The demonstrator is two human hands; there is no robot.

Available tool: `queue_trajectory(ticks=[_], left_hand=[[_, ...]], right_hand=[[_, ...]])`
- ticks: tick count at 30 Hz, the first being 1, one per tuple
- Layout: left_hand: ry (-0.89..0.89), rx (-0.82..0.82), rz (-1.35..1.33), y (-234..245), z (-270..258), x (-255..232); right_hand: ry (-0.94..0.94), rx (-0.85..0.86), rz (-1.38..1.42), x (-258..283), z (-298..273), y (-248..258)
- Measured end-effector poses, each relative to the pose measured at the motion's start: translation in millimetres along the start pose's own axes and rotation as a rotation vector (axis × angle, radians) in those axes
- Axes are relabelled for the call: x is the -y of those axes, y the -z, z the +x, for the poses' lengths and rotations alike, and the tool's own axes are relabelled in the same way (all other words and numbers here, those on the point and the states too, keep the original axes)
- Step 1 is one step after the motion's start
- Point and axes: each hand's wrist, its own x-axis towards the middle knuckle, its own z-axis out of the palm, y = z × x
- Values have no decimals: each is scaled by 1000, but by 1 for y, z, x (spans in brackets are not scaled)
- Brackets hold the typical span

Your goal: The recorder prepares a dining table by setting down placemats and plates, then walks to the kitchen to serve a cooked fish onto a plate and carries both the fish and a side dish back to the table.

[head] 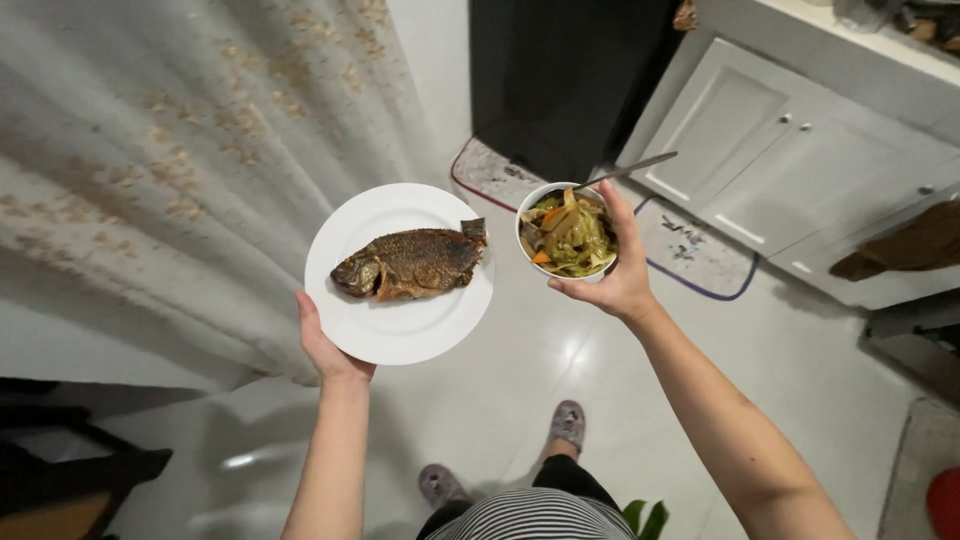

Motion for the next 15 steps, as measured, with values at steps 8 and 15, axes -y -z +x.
queue_trajectory(ticks=[8,15], left_hand=[[-25,-30,50,67,-7,-61],[-85,-54,71,105,-15,-97]], right_hand=[[-9,5,5,34,-21,-81],[1,39,47,54,-25,-129]])
